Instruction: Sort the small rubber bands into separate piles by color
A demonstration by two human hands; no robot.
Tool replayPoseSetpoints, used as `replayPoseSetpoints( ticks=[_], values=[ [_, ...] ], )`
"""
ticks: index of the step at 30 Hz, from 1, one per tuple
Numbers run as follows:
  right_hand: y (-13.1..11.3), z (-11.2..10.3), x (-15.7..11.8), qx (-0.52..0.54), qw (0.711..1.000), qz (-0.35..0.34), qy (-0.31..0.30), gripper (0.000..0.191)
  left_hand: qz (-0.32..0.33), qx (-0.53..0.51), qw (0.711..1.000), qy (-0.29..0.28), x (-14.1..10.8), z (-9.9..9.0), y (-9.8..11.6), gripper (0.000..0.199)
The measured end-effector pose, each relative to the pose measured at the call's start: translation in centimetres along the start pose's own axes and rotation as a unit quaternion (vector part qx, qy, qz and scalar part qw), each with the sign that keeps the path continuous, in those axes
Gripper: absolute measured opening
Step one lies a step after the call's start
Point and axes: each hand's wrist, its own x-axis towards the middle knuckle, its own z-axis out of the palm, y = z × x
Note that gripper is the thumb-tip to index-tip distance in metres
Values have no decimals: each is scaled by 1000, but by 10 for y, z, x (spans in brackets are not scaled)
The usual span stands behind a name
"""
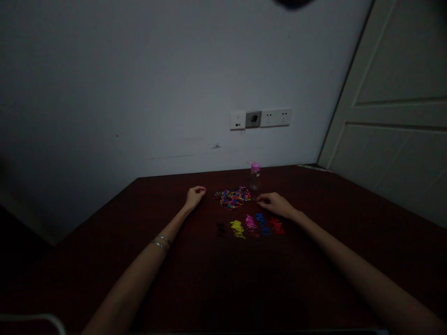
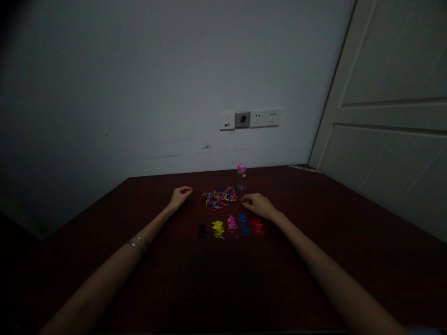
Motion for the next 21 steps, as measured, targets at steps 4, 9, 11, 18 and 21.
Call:
replayPoseSetpoints(
  ticks=[4, 9, 11, 18, 21],
  values=[
    [-13, 1, 14, -45, 999, -13, -18, 24, -48, -23, 997, 61, 8, -10, -18, 22],
    [-16, 5, 28, -93, 995, 2, -30, 21, -65, -38, 995, 59, 10, -9, -26, 29],
    [-15, 6, 31, -107, 994, 6, -37, 20, -60, -41, 996, 53, 9, -8, -25, 29],
    [-9, 9, 32, -109, 993, -2, -46, 19, -43, -41, 997, 47, 7, -6, -24, 26],
    [-6, 9, 32, -77, 996, -10, -37, 19, -40, -37, 998, 42, 7, -5, -25, 27]
  ],
)
